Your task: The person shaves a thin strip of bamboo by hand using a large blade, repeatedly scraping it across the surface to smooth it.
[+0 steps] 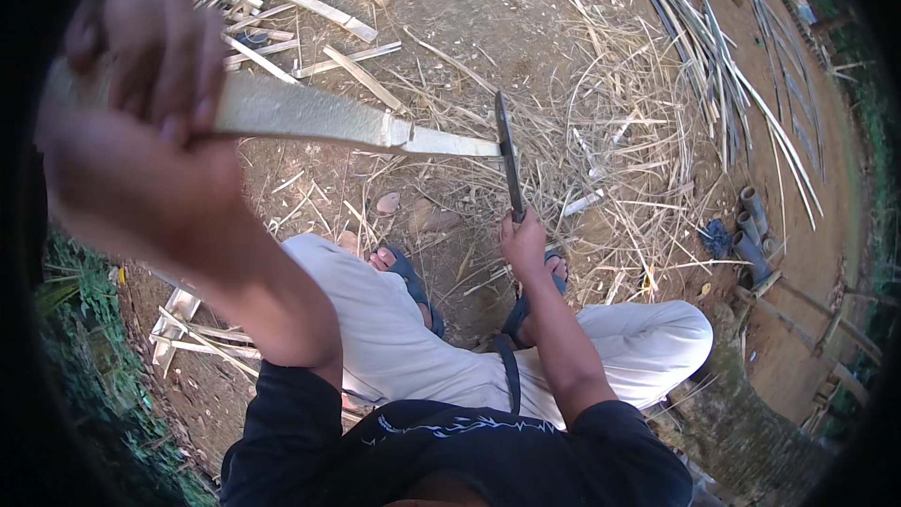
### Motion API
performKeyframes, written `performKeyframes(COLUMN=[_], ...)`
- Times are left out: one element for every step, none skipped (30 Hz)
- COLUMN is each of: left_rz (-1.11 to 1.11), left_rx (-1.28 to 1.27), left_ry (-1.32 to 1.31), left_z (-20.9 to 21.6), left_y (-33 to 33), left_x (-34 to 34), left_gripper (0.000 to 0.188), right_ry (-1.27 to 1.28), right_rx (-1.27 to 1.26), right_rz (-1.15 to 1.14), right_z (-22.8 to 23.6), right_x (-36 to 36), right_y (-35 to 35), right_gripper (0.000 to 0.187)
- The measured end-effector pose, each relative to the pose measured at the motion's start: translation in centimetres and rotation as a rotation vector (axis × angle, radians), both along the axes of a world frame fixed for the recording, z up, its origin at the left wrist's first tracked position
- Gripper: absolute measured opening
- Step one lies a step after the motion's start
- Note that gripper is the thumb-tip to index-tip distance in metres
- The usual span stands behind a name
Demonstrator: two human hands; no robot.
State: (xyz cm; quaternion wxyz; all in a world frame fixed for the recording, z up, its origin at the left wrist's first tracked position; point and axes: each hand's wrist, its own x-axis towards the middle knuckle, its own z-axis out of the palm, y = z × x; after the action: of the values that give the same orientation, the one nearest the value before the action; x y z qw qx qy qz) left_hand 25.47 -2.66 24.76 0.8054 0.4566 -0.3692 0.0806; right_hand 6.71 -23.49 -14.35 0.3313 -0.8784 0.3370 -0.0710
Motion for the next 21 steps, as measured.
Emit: performKeyframes(left_rz=[0.023, 0.041, 0.078, 0.112, 0.139, 0.160, 0.198, 0.237, 0.273, 0.287, 0.300, 0.302, 0.305, 0.304, 0.298, 0.284, 0.319, 0.377, 0.431, 0.517, 0.609], left_rx=[-0.001, -0.006, -0.008, 0.002, 0.023, 0.048, 0.058, 0.075, 0.089, 0.095, 0.102, 0.101, 0.094, 0.076, 0.057, 0.026, 0.009, 0.008, 0.005, -0.013, -0.010], left_ry=[0.006, -0.032, -0.057, -0.061, -0.043, -0.077, -0.077, -0.076, -0.077, -0.073, -0.069, -0.054, -0.053, -0.047, -0.036, -0.010, 0.009, 0.012, 0.024, 0.045, 0.089], left_z=[-0.2, -0.2, 0.1, 0.3, 0.4, 0.6, 0.4, 0.1, 0.0, 0.0, 0.0, 0.0, 0.4, 0.9, 1.0, 0.9, 0.6, 0.7, 0.8, 1.3, 0.9], left_y=[-0.4, -0.7, -1.0, -1.1, -1.2, -0.9, -1.1, -1.3, -1.6, -1.8, -1.9, -2.2, -2.5, -2.5, -2.8, -2.6, -3.4, -3.6, -3.8, -4.2, -4.6], left_x=[-0.1, 0.5, 0.7, 0.7, 0.2, 0.5, 0.5, 0.4, 0.3, 0.4, 0.4, 0.2, 0.1, 0.0, 0.0, -0.1, -0.4, -0.5, -0.8, -0.9, -1.1], left_gripper=[0.030, 0.030, 0.029, 0.028, 0.027, 0.027, 0.026, 0.025, 0.025, 0.025, 0.026, 0.026, 0.026, 0.027, 0.027, 0.028, 0.029, 0.030, 0.030, 0.030, 0.030], right_ry=[0.013, 0.026, 0.036, 0.032, -0.051, -0.141, -0.204, -0.330, -0.399, -0.475, -0.550, -0.620, -0.522, -0.437, -0.345, -0.208, -0.058, 0.078, 0.096, 0.115, 0.161], right_rx=[0.002, 0.003, -0.006, -0.036, -0.036, -0.027, -0.020, 0.048, 0.010, -0.030, -0.068, -0.090, -0.114, -0.133, -0.151, -0.115, -0.089, -0.039, -0.063, -0.091, -0.105], right_rz=[0.025, 0.048, 0.064, 0.073, 0.066, 0.066, 0.060, 0.052, 0.055, 0.059, 0.063, 0.061, 0.062, 0.065, 0.061, 0.048, 0.023, 0.011, 0.041, 0.070, 0.107], right_z=[0.4, 1.1, 2.2, 2.5, 3.3, 5.5, 8.0, 10.8, 12.4, 13.5, 13.8, 11.8, 9.4, 6.7, 4.0, 1.4, -1.0, -1.1, -1.0, -0.8, 0.3], right_x=[0.2, 0.4, 0.7, 0.7, 0.6, 1.2, 0.8, 1.2, 1.5, 1.9, 2.3, 2.0, 1.4, 1.1, 0.7, 0.5, -0.4, 0.2, 0.4, 0.5, -0.2], right_y=[-0.3, -1.0, -1.6, -1.9, -1.8, -1.0, 0.0, 1.1, 1.7, 2.2, 2.4, 2.2, 1.6, 1.0, 0.1, -1.0, -3.1, -3.2, -3.2, -3.6, -3.3], right_gripper=[0.025, 0.027, 0.028, 0.025, 0.024, 0.023, 0.021, 0.019, 0.019, 0.019, 0.019, 0.024, 0.024, 0.025, 0.026, 0.026, 0.026, 0.027, 0.027, 0.026, 0.026])
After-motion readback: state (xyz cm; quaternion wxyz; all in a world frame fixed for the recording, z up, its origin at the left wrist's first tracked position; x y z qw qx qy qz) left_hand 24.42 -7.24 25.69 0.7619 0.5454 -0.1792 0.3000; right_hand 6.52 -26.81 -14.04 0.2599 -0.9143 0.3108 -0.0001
